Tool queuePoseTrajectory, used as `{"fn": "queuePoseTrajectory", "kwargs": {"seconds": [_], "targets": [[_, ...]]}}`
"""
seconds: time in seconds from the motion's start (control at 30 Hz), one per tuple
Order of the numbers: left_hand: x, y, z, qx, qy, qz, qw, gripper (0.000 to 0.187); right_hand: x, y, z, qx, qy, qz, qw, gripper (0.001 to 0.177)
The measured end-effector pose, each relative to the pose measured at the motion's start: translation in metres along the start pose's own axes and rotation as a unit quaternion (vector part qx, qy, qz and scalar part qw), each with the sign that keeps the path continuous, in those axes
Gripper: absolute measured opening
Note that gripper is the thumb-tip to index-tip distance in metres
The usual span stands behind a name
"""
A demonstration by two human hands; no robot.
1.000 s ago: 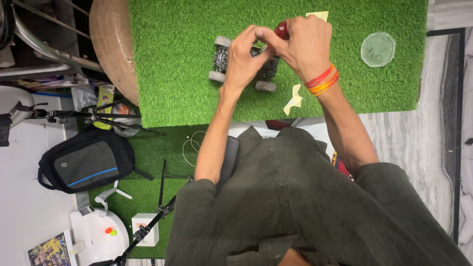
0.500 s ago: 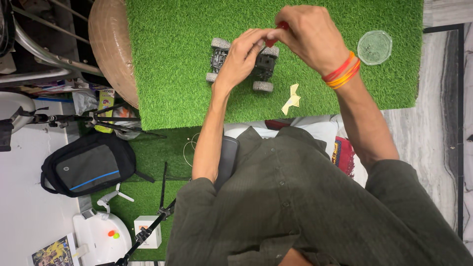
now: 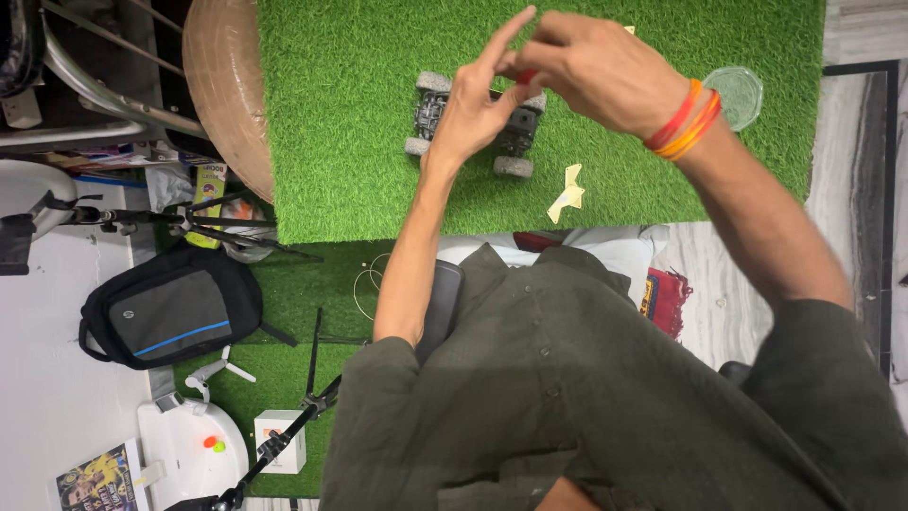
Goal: The person assembles a remote-controlled car chassis on a green mat, using a screwdriver to tighten screws and attaching a small rectangular component to the top of the chassis. The person repeatedly picks up screws from a small container and secures them into the car body.
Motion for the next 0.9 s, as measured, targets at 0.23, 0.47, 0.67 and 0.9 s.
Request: {"fn": "queuePoseTrajectory", "kwargs": {"seconds": [0.23, 0.47, 0.67, 0.9], "targets": [[0.007, 0.001, 0.005, -0.014, 0.023, 0.014, 1.000, 0.055, -0.002, -0.015, -0.017, 0.108, -0.145, 0.033, 0.983, 0.047], [0.047, -0.021, -0.011, -0.236, 0.171, -0.080, 0.953, 0.038, -0.001, -0.016, -0.021, 0.165, -0.017, 0.044, 0.985, 0.030], [0.053, -0.049, -0.007, -0.278, 0.215, -0.079, 0.933, 0.049, -0.020, -0.018, -0.035, 0.244, 0.180, 0.182, 0.935, 0.024], [0.065, -0.051, 0.011, -0.214, 0.185, -0.113, 0.953, 0.048, -0.025, -0.034, -0.041, 0.087, -0.197, 0.325, 0.921, 0.043]]}}
Point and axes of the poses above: each hand's wrist, its own x-axis away from the middle knuckle, its own y-axis out of the back of the hand, z = x × y, the point moved 1 cm from there along -x, towards the middle knuckle, and after that the axes turned 8 degrees about -y, right-handed, at the moved point
